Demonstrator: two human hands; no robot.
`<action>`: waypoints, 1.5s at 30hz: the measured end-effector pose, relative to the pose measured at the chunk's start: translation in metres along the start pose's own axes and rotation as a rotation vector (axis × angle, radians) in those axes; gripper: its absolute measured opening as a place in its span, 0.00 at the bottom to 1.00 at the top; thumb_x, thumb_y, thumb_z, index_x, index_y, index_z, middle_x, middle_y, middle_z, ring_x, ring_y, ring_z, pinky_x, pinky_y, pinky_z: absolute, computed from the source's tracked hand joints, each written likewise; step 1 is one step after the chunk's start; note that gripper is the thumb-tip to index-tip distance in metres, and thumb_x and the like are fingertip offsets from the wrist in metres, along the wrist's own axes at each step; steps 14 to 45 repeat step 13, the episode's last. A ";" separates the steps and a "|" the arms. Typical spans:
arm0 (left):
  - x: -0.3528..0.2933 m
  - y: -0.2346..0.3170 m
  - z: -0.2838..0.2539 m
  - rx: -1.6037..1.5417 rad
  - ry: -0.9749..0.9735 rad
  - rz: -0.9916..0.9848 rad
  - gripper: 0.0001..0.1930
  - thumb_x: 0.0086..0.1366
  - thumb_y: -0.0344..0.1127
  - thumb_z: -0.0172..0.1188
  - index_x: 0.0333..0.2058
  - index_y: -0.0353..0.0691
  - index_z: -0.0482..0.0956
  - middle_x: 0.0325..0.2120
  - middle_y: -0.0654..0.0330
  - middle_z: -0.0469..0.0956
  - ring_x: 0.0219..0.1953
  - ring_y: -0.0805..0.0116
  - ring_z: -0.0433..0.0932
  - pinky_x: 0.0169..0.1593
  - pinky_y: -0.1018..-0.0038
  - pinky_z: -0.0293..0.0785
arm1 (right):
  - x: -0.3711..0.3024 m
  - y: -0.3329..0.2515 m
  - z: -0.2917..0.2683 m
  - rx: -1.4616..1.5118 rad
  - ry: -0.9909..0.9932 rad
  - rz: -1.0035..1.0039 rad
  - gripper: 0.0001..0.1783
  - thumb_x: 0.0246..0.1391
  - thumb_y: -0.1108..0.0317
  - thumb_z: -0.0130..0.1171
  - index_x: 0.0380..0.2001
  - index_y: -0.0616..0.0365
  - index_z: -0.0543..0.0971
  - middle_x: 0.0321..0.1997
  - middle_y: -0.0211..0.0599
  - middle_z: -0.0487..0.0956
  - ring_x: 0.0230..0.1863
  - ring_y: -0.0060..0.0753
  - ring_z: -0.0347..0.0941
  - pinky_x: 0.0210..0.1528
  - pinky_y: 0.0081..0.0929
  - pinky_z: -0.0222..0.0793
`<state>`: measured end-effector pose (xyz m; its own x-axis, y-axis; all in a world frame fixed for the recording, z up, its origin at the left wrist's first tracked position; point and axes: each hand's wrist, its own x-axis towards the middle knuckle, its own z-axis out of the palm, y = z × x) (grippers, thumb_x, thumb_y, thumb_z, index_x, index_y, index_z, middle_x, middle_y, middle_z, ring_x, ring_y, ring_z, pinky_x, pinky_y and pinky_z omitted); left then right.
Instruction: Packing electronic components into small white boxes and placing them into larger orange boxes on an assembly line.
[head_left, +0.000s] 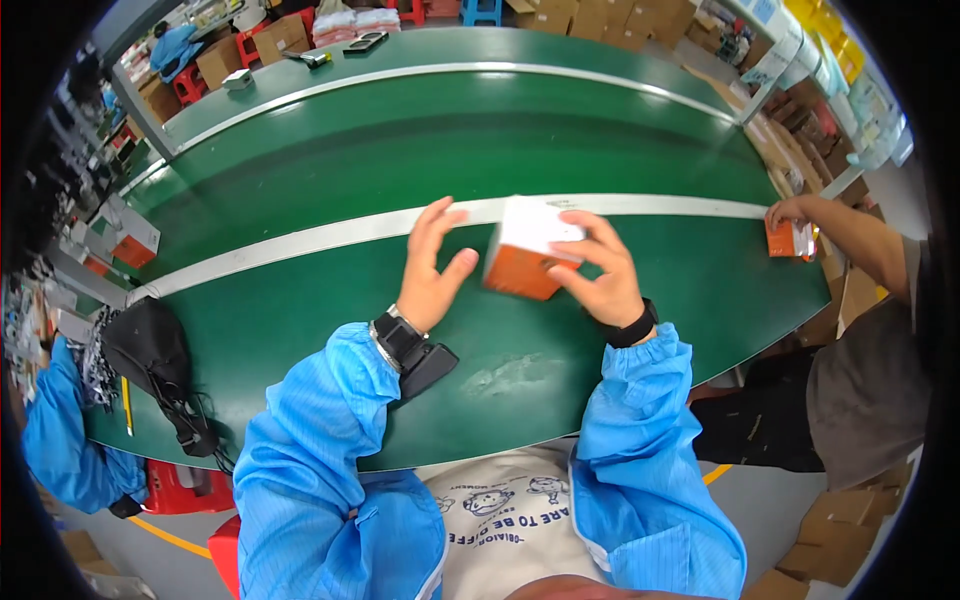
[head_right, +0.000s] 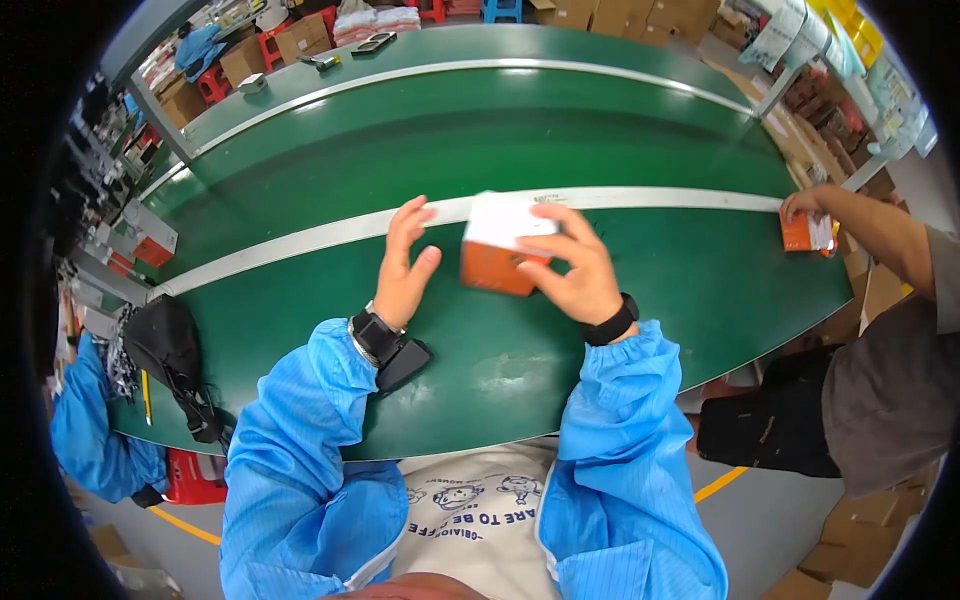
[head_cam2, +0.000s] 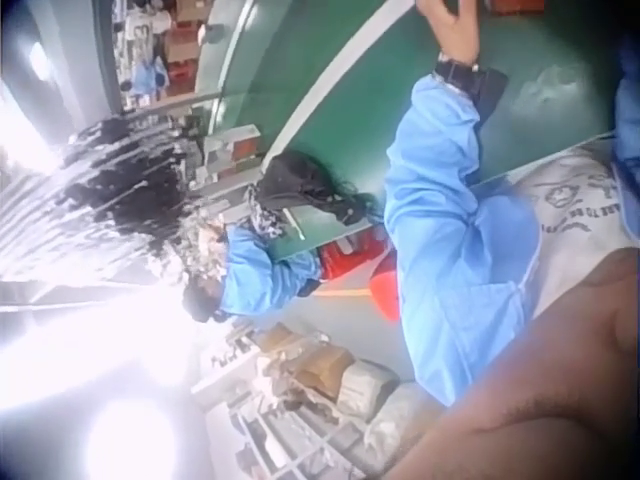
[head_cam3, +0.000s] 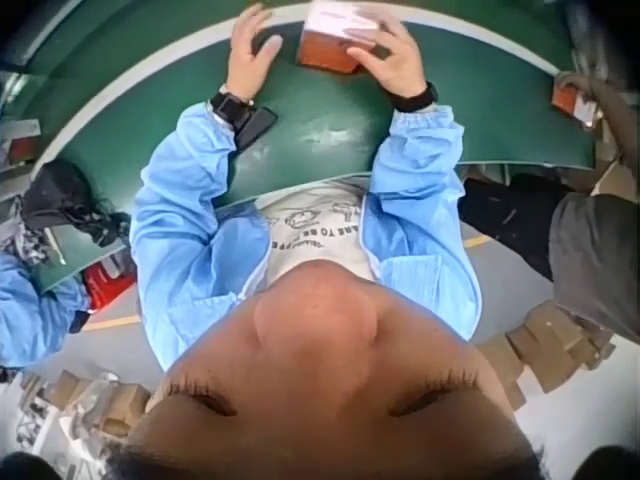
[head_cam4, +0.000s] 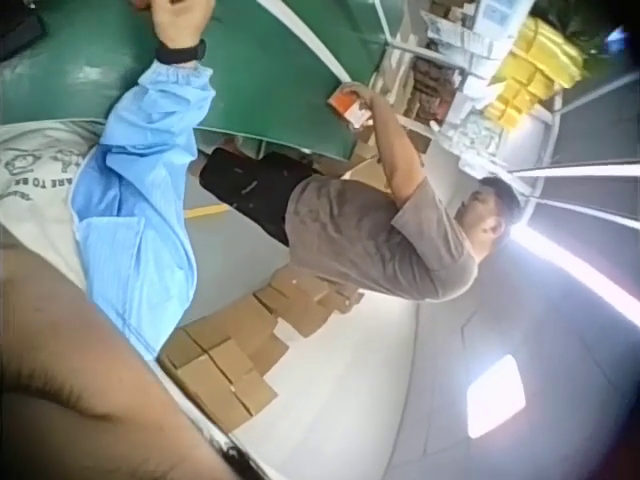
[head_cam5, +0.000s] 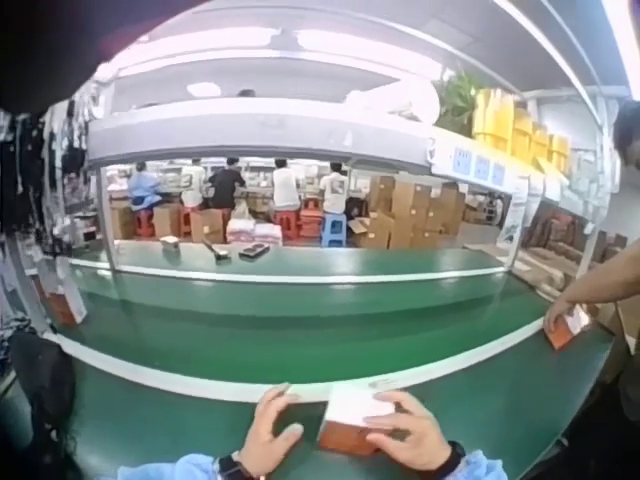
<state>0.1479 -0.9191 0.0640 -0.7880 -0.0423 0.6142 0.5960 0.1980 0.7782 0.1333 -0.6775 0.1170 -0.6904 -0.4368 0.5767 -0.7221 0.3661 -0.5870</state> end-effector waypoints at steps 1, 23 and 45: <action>-0.001 -0.001 0.000 -0.006 0.102 -0.083 0.19 0.56 0.35 0.59 0.47 0.42 0.71 0.53 0.55 0.64 0.56 0.56 0.61 0.56 0.65 0.59 | -0.006 0.011 -0.010 -0.092 0.093 0.035 0.17 0.38 0.76 0.64 0.37 0.53 0.80 0.53 0.43 0.69 0.52 0.40 0.67 0.52 0.31 0.63; -0.031 0.002 -0.050 0.309 0.091 -0.303 0.23 0.57 0.40 0.60 0.50 0.44 0.67 0.53 0.55 0.64 0.56 0.59 0.62 0.59 0.62 0.57 | -0.056 0.096 -0.071 -0.796 0.644 0.382 0.29 0.39 0.68 0.66 0.50 0.53 0.72 0.57 0.42 0.64 0.58 0.40 0.61 0.59 0.32 0.58; -0.031 0.002 -0.050 0.309 0.091 -0.303 0.23 0.57 0.40 0.60 0.50 0.44 0.67 0.53 0.55 0.64 0.56 0.59 0.62 0.59 0.62 0.57 | -0.056 0.096 -0.071 -0.796 0.644 0.382 0.29 0.39 0.68 0.66 0.50 0.53 0.72 0.57 0.42 0.64 0.58 0.40 0.61 0.59 0.32 0.58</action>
